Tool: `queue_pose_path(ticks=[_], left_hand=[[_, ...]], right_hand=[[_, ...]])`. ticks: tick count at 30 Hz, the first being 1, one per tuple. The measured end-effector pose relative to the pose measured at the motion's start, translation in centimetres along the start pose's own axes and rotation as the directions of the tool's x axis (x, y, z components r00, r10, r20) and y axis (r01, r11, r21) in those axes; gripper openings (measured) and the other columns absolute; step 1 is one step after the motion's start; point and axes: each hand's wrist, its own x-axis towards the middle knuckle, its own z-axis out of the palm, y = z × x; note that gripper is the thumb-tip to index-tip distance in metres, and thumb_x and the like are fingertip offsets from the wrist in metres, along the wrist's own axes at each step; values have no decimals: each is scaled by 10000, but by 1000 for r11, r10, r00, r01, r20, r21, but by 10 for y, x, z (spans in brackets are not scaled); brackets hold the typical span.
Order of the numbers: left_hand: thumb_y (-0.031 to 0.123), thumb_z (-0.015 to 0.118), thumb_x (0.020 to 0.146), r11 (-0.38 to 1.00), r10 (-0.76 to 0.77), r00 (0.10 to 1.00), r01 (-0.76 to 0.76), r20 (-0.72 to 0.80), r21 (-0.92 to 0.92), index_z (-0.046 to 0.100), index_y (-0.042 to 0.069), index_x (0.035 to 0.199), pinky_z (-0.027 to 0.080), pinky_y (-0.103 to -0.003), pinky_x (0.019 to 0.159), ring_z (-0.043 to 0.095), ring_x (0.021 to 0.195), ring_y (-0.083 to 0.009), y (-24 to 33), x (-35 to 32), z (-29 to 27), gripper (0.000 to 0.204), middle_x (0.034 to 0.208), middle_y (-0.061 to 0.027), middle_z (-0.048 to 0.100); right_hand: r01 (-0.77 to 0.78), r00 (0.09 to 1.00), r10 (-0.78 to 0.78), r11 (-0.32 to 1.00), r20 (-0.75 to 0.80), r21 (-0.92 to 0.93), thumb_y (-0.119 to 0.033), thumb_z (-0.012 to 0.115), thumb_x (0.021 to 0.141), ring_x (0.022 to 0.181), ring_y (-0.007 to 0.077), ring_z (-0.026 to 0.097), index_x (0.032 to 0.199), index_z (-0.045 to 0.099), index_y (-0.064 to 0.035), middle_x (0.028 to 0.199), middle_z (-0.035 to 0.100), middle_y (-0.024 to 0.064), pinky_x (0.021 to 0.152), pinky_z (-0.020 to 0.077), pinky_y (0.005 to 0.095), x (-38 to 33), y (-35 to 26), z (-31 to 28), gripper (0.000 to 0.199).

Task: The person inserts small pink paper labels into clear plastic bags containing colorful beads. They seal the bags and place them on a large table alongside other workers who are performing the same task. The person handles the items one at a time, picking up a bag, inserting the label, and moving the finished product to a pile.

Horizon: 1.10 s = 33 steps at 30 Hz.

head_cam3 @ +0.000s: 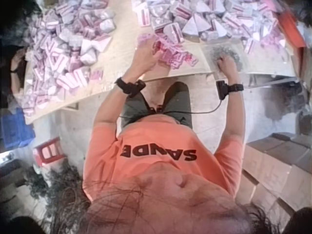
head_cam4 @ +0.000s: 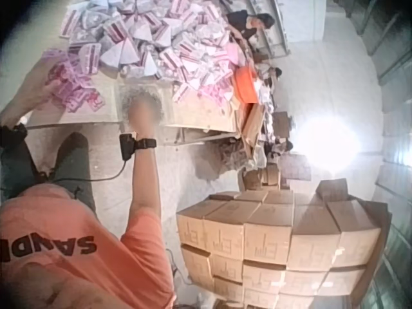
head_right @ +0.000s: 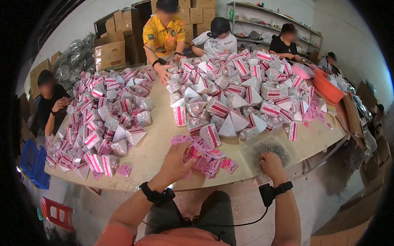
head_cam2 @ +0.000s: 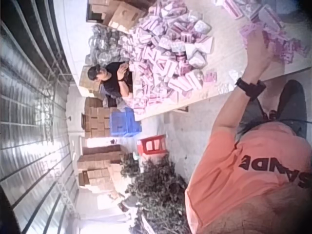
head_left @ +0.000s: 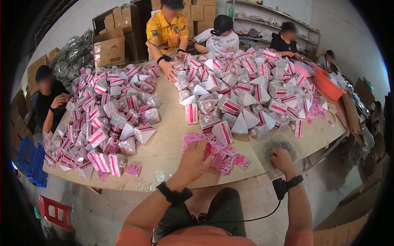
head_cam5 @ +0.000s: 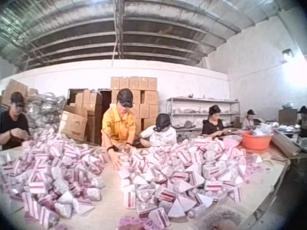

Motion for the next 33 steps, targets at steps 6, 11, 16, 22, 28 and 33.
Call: queue_pose_path(ticks=[6, 11, 16, 22, 28, 33], left_hand=[[179, 630, 714, 997, 70, 997, -71, -37, -27, 458, 17, 1129, 409, -405, 845, 497, 954, -349, -2, -3, -2, 477, 1011, -199, 529], [181, 630, 713, 997, 71, 997, -71, -15, -7, 460, 18, 1118, 410, -405, 832, 501, 943, -343, -4, -3, -1, 469, 997, -186, 534], [185, 633, 714, 997, 54, 998, -55, -21, -50, 464, 12, 1113, 409, -399, 834, 505, 942, -337, -3, -6, 1, 466, 994, -185, 535], [200, 633, 733, 995, 58, 998, -58, -7, -85, 472, 7, 1116, 409, -385, 837, 509, 951, -328, -4, -10, 4, 458, 1003, -189, 534], [199, 633, 739, 992, 49, 999, -49, -3, -119, 477, 15, 1119, 409, -384, 840, 510, 962, -324, -3, -13, 4, 451, 1010, -180, 537], [197, 632, 744, 990, 78, 996, -81, -30, -117, 479, 19, 1116, 415, -382, 830, 520, 954, -322, -3, -14, 6, 440, 1007, -176, 544]], right_hand=[[-115, 993, 109, 969, 38, 219, -43, 577, 623, 666, 341, 561, 723, 555, -2, 691, 568, 182, 600, 441, 399, 3, -6, -18, 110], [-154, 988, 156, 971, 1, 181, -42, 604, 603, 622, 292, 544, 779, 535, -1, 654, 539, 158, 561, 419, 372, 8, -10, -39, 194], [-205, 976, 218, 949, -28, 238, -38, 595, 621, 607, 218, 533, 808, 549, -1, 633, 518, 130, 552, 410, 346, 7, -20, -54, 196], [-162, 985, 174, 948, -20, 273, -41, 555, 653, 551, 170, 486, 858, 584, 19, 588, 504, 78, 525, 393, 318, 2, -8, -44, 215], [-242, 965, 261, 899, -3, 365, -31, 532, 662, 517, 140, 454, 817, 562, 22, 551, 463, 56, 500, 379, 299, 2, -16, -47, 166], [-250, 954, 297, 864, -41, 437, -17, 547, 658, 468, 118, 445, 733, 516, 13, 536, 454, 38, 451, 364, 271, 2, -6, -38, 87]])
